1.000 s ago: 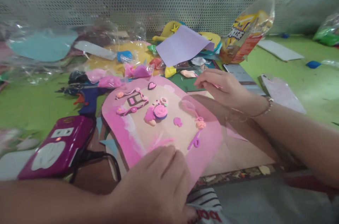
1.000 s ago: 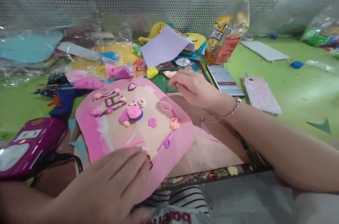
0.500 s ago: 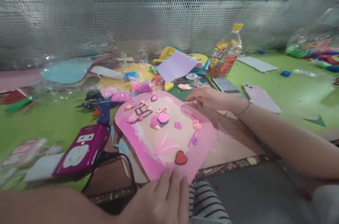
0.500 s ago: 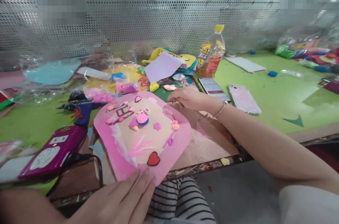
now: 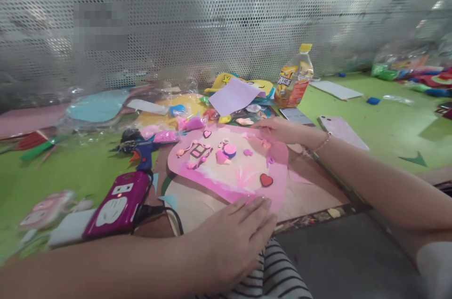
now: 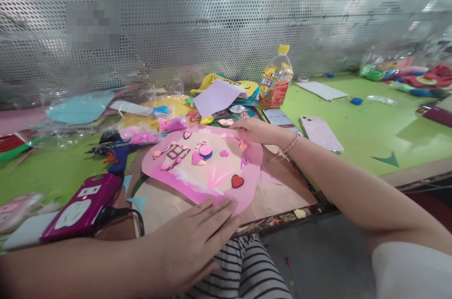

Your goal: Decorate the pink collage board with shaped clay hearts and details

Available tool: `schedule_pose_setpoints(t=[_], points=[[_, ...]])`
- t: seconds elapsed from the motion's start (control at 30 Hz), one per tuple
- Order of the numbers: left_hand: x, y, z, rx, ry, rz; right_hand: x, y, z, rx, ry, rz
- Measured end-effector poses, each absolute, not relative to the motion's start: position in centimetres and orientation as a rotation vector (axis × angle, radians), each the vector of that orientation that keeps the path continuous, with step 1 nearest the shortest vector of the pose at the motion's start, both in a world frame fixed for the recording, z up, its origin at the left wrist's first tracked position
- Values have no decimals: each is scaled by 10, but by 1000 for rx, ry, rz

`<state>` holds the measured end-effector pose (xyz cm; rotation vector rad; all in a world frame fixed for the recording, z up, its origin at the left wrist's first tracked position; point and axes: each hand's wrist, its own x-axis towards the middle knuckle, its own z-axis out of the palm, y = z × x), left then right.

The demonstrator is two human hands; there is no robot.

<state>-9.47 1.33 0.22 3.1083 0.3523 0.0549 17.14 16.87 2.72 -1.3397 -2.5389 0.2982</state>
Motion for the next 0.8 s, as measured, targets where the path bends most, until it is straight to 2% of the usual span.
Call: schedule_pose_setpoints(t=[0.3,0.63,0.8], points=[[-95,13,8,3180,504,126,180,175,27,-1298,-2519,256],[-99,16,5,3158,452,142,194,184,21,-1031,-2551,274],[-96,18,7,3090,450,102,189,179,26,-930,-2224,216]])
